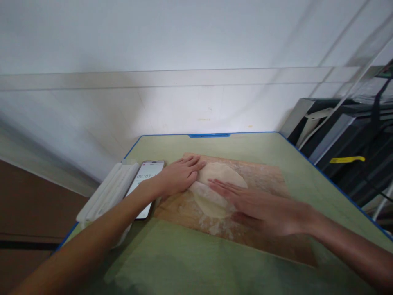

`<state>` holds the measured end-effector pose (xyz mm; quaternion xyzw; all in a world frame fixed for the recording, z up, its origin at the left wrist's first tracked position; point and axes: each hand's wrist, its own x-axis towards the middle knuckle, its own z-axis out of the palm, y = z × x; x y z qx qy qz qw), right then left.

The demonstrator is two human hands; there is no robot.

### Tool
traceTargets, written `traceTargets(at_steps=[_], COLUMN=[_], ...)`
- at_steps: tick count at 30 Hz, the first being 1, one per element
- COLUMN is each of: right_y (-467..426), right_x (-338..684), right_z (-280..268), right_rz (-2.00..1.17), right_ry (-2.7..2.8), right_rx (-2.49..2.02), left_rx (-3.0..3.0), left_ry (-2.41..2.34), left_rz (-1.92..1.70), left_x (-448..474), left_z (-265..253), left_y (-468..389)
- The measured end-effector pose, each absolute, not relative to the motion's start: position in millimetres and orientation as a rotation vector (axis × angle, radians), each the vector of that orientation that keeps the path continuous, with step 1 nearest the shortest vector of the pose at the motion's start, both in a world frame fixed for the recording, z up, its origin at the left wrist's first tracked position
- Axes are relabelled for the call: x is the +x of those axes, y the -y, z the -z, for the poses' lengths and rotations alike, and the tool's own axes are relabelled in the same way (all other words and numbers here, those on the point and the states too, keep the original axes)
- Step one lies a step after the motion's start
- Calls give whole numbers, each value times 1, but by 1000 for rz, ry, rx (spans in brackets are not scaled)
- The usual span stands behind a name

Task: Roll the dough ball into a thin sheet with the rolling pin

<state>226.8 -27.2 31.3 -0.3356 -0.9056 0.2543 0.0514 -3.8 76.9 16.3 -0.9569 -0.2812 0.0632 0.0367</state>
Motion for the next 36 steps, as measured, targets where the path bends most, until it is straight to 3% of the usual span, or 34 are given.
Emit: traceTargets(at_steps=[4, 16, 24, 36], right_y=[23, 31, 25, 38], right_x=[216, 214, 215, 210], right_z=[-22, -16, -23, -10], right_rz=[-684, -749, -873, -484], right_ry=[2735, 2686, 2630, 2642], right_rx=[-1225, -1265, -1360, -1391], left_rx=[-2924, -2921, -2914, -3016], left_ry=[809, 584, 755, 814], left_rz=[-212, -305, -361, -352], left_x=[2, -1, 0, -8], left_z=[-18, -24, -22, -22], left_y=[-82, -79, -76, -66])
